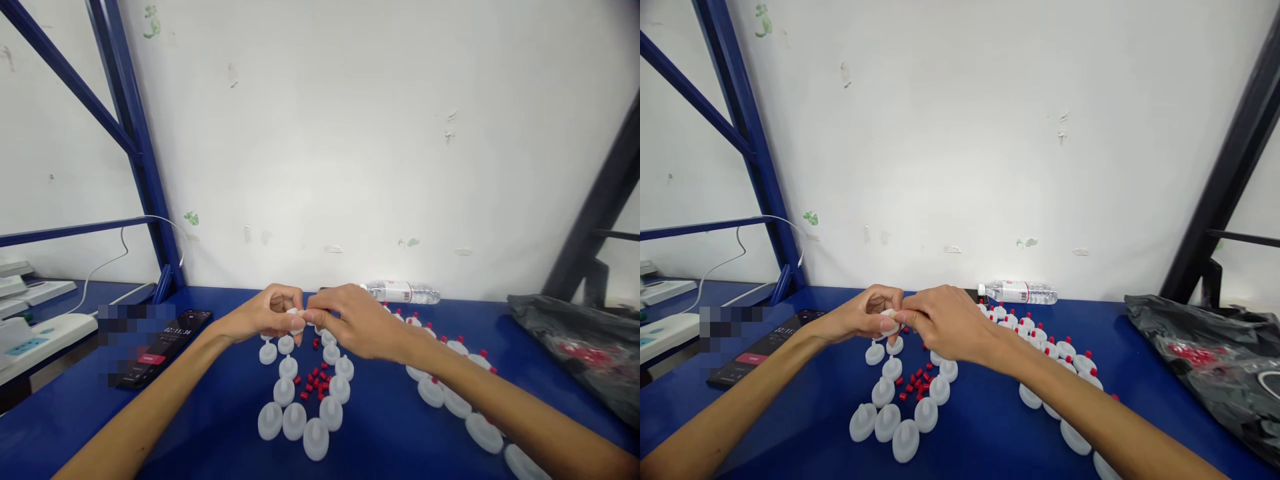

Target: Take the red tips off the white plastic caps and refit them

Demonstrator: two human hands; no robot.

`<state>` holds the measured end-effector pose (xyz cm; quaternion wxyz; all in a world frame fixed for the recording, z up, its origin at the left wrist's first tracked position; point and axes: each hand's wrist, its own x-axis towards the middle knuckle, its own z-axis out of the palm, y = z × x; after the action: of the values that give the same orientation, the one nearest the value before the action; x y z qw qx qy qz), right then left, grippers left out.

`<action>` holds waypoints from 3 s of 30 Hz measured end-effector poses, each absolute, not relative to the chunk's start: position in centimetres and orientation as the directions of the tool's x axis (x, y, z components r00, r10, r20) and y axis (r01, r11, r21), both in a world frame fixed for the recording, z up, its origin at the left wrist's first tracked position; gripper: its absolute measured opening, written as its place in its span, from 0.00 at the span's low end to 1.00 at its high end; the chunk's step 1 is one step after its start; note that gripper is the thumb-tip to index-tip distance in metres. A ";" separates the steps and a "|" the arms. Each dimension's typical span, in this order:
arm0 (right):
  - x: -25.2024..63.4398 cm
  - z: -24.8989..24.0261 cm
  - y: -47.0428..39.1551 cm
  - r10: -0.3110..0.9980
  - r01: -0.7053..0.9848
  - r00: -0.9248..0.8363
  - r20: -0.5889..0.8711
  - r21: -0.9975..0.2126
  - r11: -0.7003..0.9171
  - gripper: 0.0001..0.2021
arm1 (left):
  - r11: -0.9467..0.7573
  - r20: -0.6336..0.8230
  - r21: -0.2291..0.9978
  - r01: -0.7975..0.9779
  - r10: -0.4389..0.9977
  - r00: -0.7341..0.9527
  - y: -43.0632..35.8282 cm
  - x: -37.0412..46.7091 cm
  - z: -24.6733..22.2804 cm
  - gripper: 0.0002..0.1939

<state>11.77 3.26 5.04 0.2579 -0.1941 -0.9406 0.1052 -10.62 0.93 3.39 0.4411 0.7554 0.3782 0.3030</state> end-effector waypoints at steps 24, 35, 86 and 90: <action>12.7 5.1 3.4 0.458 0.414 -0.842 0.285 -0.202 0.888 0.08 | -0.236 0.283 0.747 0.621 0.959 0.024 5.0 -16.0 2.0 0.19; 15.5 5.0 9.1 0.730 0.743 -0.636 0.250 -0.057 0.667 0.13 | -0.103 0.100 0.503 0.858 0.993 0.060 5.4 -17.1 -0.2 0.12; 13.3 6.0 2.1 0.304 0.406 -0.885 0.353 0.261 0.876 0.16 | -0.219 -0.005 0.898 0.380 0.861 0.508 1.5 -14.1 3.4 0.18; 13.4 5.5 2.7 0.379 0.410 -0.900 0.217 0.121 0.904 0.16 | -0.247 0.127 0.876 0.415 0.947 0.295 2.3 -14.3 3.4 0.17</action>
<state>13.45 2.70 5.49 0.0944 -0.2029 -0.9712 -0.0820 -14.34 2.25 3.44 0.3814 0.7085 0.4807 0.3485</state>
